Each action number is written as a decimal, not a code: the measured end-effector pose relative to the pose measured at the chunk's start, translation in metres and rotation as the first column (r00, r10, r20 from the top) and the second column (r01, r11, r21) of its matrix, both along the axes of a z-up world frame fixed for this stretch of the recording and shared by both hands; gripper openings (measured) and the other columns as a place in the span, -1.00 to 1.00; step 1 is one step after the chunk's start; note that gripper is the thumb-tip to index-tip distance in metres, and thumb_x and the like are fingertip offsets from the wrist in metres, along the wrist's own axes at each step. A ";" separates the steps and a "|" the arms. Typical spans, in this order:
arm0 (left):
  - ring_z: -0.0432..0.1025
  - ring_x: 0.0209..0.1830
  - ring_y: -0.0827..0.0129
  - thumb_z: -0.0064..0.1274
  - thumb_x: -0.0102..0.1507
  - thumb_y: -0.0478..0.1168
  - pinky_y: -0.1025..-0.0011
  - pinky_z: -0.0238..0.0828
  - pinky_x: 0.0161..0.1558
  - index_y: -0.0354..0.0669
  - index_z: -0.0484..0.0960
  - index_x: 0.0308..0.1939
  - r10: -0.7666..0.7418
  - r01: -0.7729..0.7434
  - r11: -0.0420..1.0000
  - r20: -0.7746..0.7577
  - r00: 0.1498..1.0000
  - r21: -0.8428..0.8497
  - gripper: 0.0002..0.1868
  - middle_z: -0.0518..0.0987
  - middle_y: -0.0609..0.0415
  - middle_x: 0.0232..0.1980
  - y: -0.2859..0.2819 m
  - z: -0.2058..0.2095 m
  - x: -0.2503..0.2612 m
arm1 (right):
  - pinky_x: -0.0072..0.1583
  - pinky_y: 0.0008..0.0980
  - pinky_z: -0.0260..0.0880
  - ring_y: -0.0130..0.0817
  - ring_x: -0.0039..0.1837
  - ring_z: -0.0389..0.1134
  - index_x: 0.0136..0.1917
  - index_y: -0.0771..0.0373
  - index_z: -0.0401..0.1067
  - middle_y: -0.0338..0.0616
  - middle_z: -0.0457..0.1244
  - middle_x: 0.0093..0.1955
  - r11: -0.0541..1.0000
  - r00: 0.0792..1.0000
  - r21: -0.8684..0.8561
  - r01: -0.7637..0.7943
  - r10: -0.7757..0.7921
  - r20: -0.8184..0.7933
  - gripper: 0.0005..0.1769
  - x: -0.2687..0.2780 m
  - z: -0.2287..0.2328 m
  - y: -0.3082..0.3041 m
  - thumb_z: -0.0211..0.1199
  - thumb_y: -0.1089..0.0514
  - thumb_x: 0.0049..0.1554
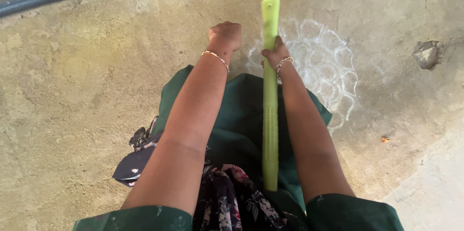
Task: The person sweeps the concrete floor near a set of black stairs using a broom, moving the broom back and forth to collect dust near the wall and steps.
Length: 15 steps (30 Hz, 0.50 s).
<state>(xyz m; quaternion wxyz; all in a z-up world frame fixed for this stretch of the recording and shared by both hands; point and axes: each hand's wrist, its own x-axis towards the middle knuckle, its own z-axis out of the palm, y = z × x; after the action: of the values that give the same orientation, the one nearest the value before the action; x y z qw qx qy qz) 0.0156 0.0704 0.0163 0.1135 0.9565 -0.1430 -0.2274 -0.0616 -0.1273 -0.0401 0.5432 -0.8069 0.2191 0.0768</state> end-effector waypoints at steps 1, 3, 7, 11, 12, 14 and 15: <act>0.50 0.23 0.10 0.05 0.27 -0.29 0.17 0.52 0.12 -0.07 0.67 0.12 -0.001 0.001 1.000 0.013 1.000 0.002 -0.67 0.58 0.00 0.25 0.000 -0.002 -0.001 | -0.35 -0.25 0.49 -0.19 -0.34 0.43 0.55 0.23 -0.01 0.10 0.36 -0.08 0.999 1.000 0.020 -0.028 0.028 0.013 -0.14 0.001 -0.001 0.005 0.29 0.34 0.05; 0.51 0.23 0.11 0.05 0.28 -0.27 0.18 0.52 0.12 -0.05 0.67 0.13 -0.001 0.001 1.000 0.043 0.999 0.008 -0.67 0.58 0.00 0.25 0.002 -0.002 -0.004 | -0.35 -0.25 0.48 -0.20 -0.35 0.42 0.59 0.20 -0.03 0.11 0.37 -0.10 0.992 0.993 0.061 -0.111 0.109 0.040 -0.08 0.002 -0.006 0.015 0.29 0.35 0.05; 0.48 0.25 0.10 0.02 0.31 -0.19 0.11 0.51 0.12 -0.04 0.58 0.21 0.076 -0.075 0.996 0.010 0.997 -0.056 -0.63 0.58 -0.03 0.25 0.017 0.010 -0.017 | -0.23 -0.26 0.52 -0.20 -0.23 0.46 0.60 0.18 -0.08 0.08 0.39 -0.05 0.914 0.931 0.182 -0.363 0.348 0.113 0.00 0.018 -0.028 0.050 0.37 0.30 0.02; 0.44 0.30 0.01 0.07 0.30 -0.14 -0.04 0.36 0.23 -0.07 0.51 0.29 0.196 -0.197 0.980 -0.157 0.968 0.010 -0.54 0.54 -0.08 0.29 0.041 0.026 -0.022 | 0.03 -0.21 0.57 -0.20 0.07 0.46 0.47 0.24 0.25 0.04 0.38 0.14 0.779 0.739 -0.044 -0.626 0.610 0.287 -0.21 0.018 -0.048 0.089 0.47 0.17 0.03; 0.43 0.31 -0.02 0.07 0.31 -0.13 -0.10 0.32 0.26 -0.08 0.51 0.30 0.217 -0.214 0.976 -0.180 0.960 0.033 -0.54 0.53 -0.09 0.30 0.048 0.025 -0.023 | 0.05 -0.20 0.53 -0.19 0.05 0.45 0.48 0.22 0.23 0.04 0.38 0.10 0.775 0.751 -0.064 -0.629 0.627 0.207 -0.18 0.017 -0.053 0.098 0.45 0.15 0.00; 0.41 0.32 -0.08 0.06 0.33 -0.12 -0.23 0.22 0.32 -0.11 0.52 0.32 0.260 -0.249 0.965 -0.218 0.941 0.076 -0.53 0.51 -0.12 0.33 0.062 0.021 -0.021 | 0.09 -0.18 0.46 -0.18 0.01 0.43 0.48 0.17 0.19 0.04 0.38 0.03 0.763 0.764 -0.109 -0.637 0.644 0.048 -0.12 0.025 -0.062 0.108 0.42 0.12 -0.07; 0.41 0.33 -0.11 0.06 0.34 -0.11 -0.29 0.17 0.35 -0.12 0.52 0.33 0.277 -0.261 0.961 -0.237 0.931 0.097 -0.53 0.50 -0.13 0.34 0.064 0.018 -0.019 | 0.10 -0.18 0.46 -0.18 0.02 0.44 0.41 0.23 0.24 0.05 0.38 0.03 0.775 0.786 -0.178 -0.606 0.618 0.016 -0.21 0.033 -0.069 0.108 0.43 0.11 -0.05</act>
<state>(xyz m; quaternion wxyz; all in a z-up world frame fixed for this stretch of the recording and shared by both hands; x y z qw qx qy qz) -0.0033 0.1346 0.0342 0.1298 0.9342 0.0119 -0.3322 -0.0290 -0.0197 -0.1089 0.4283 -0.8781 -0.0698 0.2013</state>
